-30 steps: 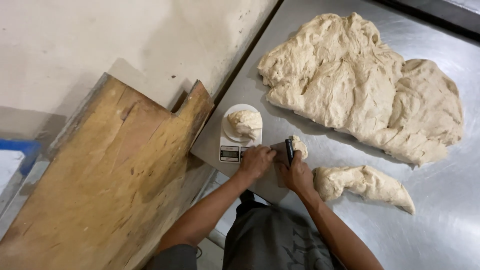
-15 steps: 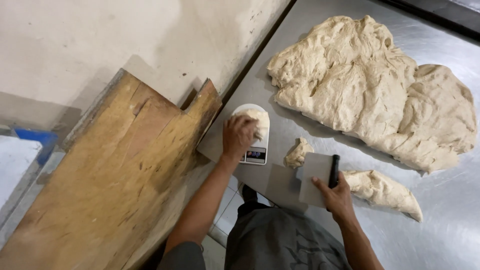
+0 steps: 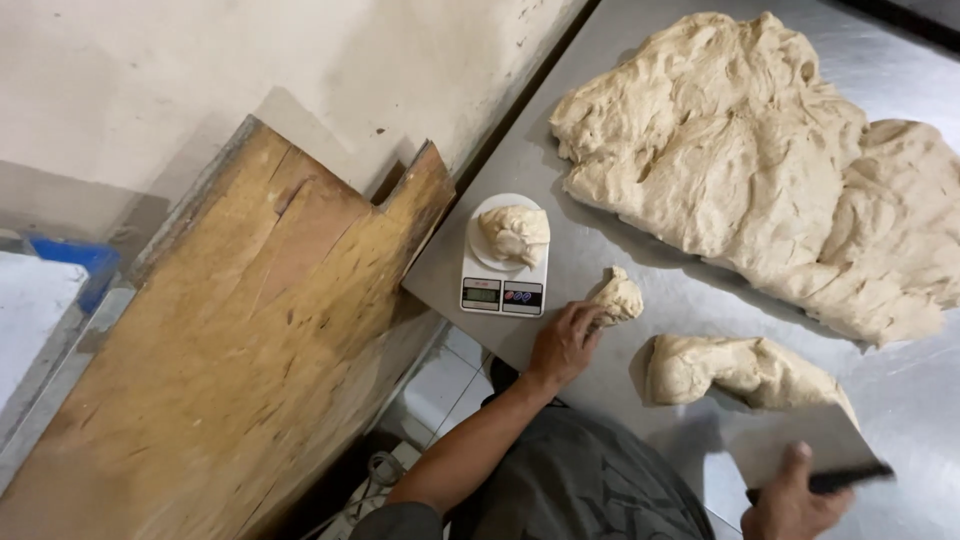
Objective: Scaling and shaping bread dough into uniform portions using a bench scraper and a digital scale.
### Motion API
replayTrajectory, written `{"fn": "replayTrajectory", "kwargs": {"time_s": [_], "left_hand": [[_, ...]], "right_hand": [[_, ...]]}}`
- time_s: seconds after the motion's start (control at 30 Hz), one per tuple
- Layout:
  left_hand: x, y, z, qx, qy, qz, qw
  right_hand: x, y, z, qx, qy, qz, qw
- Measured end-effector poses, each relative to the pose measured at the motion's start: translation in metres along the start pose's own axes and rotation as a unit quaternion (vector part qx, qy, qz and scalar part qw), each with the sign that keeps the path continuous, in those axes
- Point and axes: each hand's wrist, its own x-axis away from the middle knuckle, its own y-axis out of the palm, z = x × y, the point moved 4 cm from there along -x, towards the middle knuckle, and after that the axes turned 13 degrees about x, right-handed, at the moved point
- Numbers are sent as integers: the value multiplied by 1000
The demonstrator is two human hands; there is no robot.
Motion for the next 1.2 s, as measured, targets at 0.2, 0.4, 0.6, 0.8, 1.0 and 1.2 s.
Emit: {"fn": "replayTrajectory", "kwargs": {"time_s": [0.2,0.4,0.6,0.8,1.0,1.2], "left_hand": [[-13,-10,8,44,-53,6,998],[-12,1,-15,33,-4,20,999],[-6,9,-30,-4,-39,2,999],[9,-2,-20,13,-28,42,999],[7,-12,-13,43,-70,41,996],[8,-18,-16,8,-12,55,998]], "right_hand": [[-16,-50,101,177,302,133,927],[-3,-52,113,179,293,74,936],[10,-32,51,92,80,79,989],[8,59,-62,125,-147,-190,963],[35,159,-116,373,-79,-405,831],[43,174,-135,330,-219,-409,822]]}}
